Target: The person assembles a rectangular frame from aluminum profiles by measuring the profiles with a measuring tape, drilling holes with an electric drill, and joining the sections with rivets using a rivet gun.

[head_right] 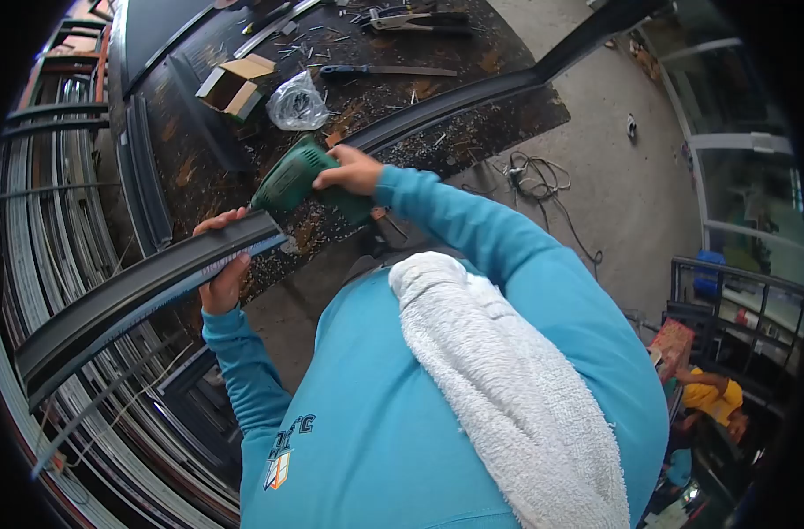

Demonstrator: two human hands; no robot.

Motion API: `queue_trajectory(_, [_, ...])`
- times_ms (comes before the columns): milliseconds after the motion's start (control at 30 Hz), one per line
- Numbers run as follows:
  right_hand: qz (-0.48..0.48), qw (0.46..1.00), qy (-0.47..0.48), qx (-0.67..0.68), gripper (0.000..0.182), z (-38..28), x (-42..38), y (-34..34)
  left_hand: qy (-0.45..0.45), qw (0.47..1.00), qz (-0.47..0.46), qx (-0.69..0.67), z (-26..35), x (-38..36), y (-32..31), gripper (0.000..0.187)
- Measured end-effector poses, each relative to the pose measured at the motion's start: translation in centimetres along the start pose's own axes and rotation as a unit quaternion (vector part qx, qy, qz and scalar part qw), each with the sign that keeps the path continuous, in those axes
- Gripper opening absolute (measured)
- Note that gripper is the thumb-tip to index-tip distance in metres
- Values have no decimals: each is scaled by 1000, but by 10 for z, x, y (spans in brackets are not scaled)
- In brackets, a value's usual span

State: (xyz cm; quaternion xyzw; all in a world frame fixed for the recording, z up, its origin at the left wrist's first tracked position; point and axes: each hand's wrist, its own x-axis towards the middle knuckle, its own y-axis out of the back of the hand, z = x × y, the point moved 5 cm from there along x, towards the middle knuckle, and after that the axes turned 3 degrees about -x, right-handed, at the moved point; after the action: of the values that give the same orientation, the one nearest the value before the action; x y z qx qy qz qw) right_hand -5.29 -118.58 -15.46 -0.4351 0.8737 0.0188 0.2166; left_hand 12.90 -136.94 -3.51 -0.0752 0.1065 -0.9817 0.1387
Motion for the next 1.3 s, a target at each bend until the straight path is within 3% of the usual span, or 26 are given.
queue_trajectory(67, [9,994,27,108,61,-35,-58,40,31,999,-5,32,-14,22,-14,55])
queue_trajectory(133, [12,982,135,134,59,-68,-103,84,31,996,-34,71,-35,48,-31,55])
queue_trajectory(167, [-12,984,103,147,64,-69,-119,111,33,994,-48,90,-44,58,-39,55])
queue_trajectory(233, [-30,969,141,198,75,-88,-142,143,35,991,-60,118,-52,75,-51,56])
queue_trajectory(300, [-51,975,120,182,75,-77,-147,179,34,983,-77,161,-65,89,-59,57])
queue_trajectory(400, [16,947,120,296,73,-49,-133,212,78,972,-95,200,-88,113,-70,56])
queue_trajectory(500, [-6,916,132,379,76,-24,-121,232,65,976,-90,185,-109,126,-84,53])
queue_trajectory(700, [-4,918,59,392,62,24,-90,263,109,937,-127,306,-113,134,-112,58])
queue_trajectory(800, [-17,932,30,360,60,34,-84,271,121,937,-129,302,-118,135,-116,60])
queue_trajectory(967, [-41,943,18,329,58,22,-86,278,126,920,-124,349,-124,137,-115,57])
queue_trajectory(1300, [-14,971,-55,231,76,17,-75,287,60,873,-119,469,-171,130,-96,60])
